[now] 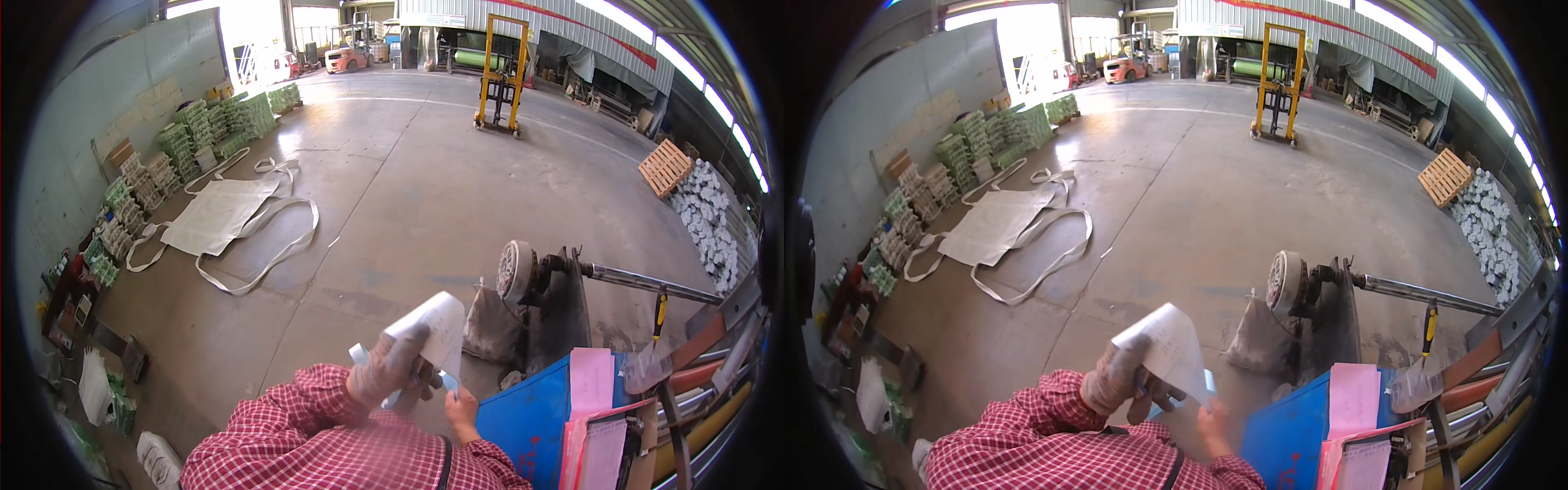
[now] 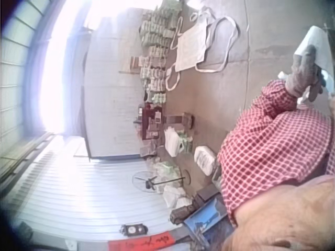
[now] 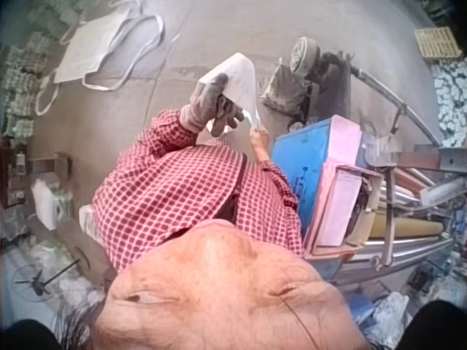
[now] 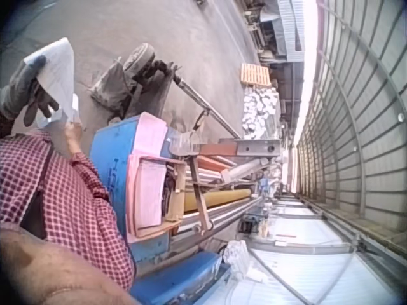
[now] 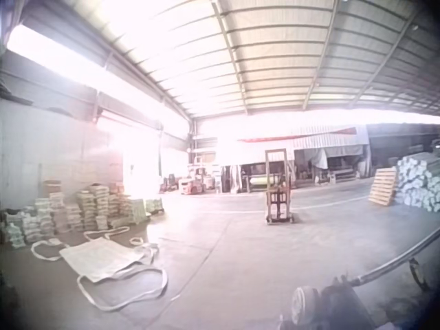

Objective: Checking inventory records by weighing plastic bags and verifying lists in a logbook.

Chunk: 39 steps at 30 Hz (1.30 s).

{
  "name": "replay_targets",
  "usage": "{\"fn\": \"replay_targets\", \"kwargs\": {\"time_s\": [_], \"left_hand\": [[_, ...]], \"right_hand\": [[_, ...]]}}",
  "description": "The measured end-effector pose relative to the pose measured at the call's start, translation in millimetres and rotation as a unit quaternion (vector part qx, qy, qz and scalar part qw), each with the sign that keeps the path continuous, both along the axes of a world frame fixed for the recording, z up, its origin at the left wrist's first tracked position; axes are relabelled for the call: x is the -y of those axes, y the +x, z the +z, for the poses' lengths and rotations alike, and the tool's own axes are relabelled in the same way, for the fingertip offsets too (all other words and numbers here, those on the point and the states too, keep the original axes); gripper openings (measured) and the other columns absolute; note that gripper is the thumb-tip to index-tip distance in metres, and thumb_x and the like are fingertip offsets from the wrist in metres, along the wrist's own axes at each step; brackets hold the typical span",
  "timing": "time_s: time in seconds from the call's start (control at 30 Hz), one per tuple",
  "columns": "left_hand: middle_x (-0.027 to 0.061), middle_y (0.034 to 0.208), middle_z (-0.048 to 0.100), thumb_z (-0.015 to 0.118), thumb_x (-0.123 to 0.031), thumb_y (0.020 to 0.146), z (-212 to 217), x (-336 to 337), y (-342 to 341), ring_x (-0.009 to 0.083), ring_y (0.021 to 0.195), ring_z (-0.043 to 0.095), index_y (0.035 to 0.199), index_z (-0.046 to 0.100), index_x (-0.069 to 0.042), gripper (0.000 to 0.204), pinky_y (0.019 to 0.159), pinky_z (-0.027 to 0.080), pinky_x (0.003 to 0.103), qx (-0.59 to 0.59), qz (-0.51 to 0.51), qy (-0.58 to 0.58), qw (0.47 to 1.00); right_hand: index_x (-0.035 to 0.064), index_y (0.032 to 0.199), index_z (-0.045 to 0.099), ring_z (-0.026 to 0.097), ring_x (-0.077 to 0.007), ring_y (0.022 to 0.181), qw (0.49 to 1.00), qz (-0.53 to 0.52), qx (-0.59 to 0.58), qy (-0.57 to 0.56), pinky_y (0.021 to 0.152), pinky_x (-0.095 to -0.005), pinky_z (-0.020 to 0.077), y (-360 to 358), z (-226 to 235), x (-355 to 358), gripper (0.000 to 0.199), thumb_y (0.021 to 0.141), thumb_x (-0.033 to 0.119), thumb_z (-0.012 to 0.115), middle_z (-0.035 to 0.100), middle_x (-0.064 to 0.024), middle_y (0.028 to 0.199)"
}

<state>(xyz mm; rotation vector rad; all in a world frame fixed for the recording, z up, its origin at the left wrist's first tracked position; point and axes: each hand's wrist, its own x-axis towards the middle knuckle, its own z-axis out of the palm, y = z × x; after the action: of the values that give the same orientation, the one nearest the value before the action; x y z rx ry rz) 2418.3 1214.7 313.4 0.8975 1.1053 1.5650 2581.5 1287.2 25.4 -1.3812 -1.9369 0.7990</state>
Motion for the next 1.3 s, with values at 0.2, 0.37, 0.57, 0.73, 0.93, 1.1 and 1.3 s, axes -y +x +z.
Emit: {"fn": "replay_targets", "kwargs": {"time_s": [0.2, 0.37, 0.57, 0.73, 0.93, 1.1, 1.3], "left_hand": [[0.0053, 0.081, 0.060, 0.053, -0.053, 0.082, 28.0, -0.1, -34.2, 0.0124, 0.071, 0.058, 0.111, 0.050, 0.002, 0.063, 0.060, 0.047, 0.023, 0.018, -0.015, 0.053, 0.998], [0.0055, 0.073, 0.057, 0.048, -0.049, 0.085, 48.2, -16.8, -58.5, 0.0145, 0.063, 0.055, 0.106, 0.053, -0.004, 0.050, 0.057, 0.046, 0.026, -0.082, 0.246, 0.178, 0.949], [0.0048, 0.079, 0.063, 0.053, -0.032, 0.087, 98.0, -57.8, -83.0, 0.0071, 0.062, 0.058, 0.102, 0.059, -0.003, 0.033, 0.061, 0.048, 0.018, 0.007, -0.101, 0.161, 0.982], [0.0019, 0.065, 0.060, 0.050, -0.021, 0.090, 81.4, -87.1, -68.1, 0.0001, 0.047, 0.049, 0.109, 0.058, -0.001, 0.029, 0.052, 0.045, 0.013, -0.105, -0.092, 0.313, 0.940], [-0.0007, 0.068, 0.060, 0.047, -0.019, 0.091, 113.0, -98.7, -49.6, 0.0031, 0.054, 0.054, 0.106, 0.055, 0.001, 0.026, 0.060, 0.049, 0.017, -0.030, -0.192, 0.287, 0.938], [-0.0082, 0.055, 0.041, 0.044, -0.021, 0.093, 135.1, -72.0, -16.7, -0.0029, 0.047, 0.037, 0.098, 0.058, -0.004, 0.023, 0.050, 0.038, 0.012, 0.025, -0.024, 0.177, 0.984], [0.0015, 0.063, 0.053, 0.050, -0.034, 0.086, 126.0, -47.9, -33.9, 0.0070, 0.054, 0.050, 0.089, 0.057, -0.003, 0.031, 0.059, 0.045, 0.020, -0.021, 0.089, 0.233, 0.968]], "right_hand": [[0.0059, 0.076, 0.063, 0.058, -0.0376, 0.067, 0.993, -0.076, 0.091, 0.014, 0.059, -0.0441, 0.0447, 45.3, -28.1, 0.6, 0.019, 0.076, 0.023, 0.055, 0.060, -0.0181, 0.071], [0.0058, 0.069, 0.059, 0.054, -0.0357, 0.066, 0.988, -0.108, 0.094, 0.060, 0.058, -0.0443, 0.0421, 67.0, -24.7, 7.5, 0.022, 0.080, 0.022, 0.050, 0.056, -0.0156, 0.069], [0.0025, 0.081, 0.061, 0.056, -0.0244, 0.067, 0.976, -0.136, -0.150, 0.074, 0.062, -0.0327, 0.0453, 62.0, 91.0, -16.4, 0.010, 0.078, 0.012, 0.058, 0.057, -0.0098, 0.074], [0.0056, 0.101, 0.058, 0.053, -0.0264, 0.094, 0.939, 0.083, -0.221, 0.251, 0.080, -0.0333, 0.0436, 14.7, 223.4, -5.0, 0.032, 0.072, 0.016, 0.066, 0.057, -0.0094, 0.096], [0.0074, 0.087, 0.060, 0.051, -0.0253, 0.101, 0.910, 0.307, -0.081, 0.265, 0.090, -0.0403, 0.0346, -6.2, 191.6, 22.6, 0.034, 0.066, 0.033, 0.069, 0.058, -0.0073, 0.089], [0.0105, 0.080, 0.061, 0.053, -0.0212, 0.092, 0.931, 0.203, 0.111, 0.282, 0.090, -0.0423, 0.0308, -3.2, 116.7, 12.6, 0.020, 0.067, 0.026, 0.065, 0.059, -0.0035, 0.083], [0.0117, 0.073, 0.062, 0.057, -0.0230, 0.079, 0.984, -0.024, 0.091, 0.150, 0.084, -0.0388, 0.0349, 25.8, 60.0, -2.9, 0.010, 0.065, 0.017, 0.064, 0.061, -0.0052, 0.071]]}}
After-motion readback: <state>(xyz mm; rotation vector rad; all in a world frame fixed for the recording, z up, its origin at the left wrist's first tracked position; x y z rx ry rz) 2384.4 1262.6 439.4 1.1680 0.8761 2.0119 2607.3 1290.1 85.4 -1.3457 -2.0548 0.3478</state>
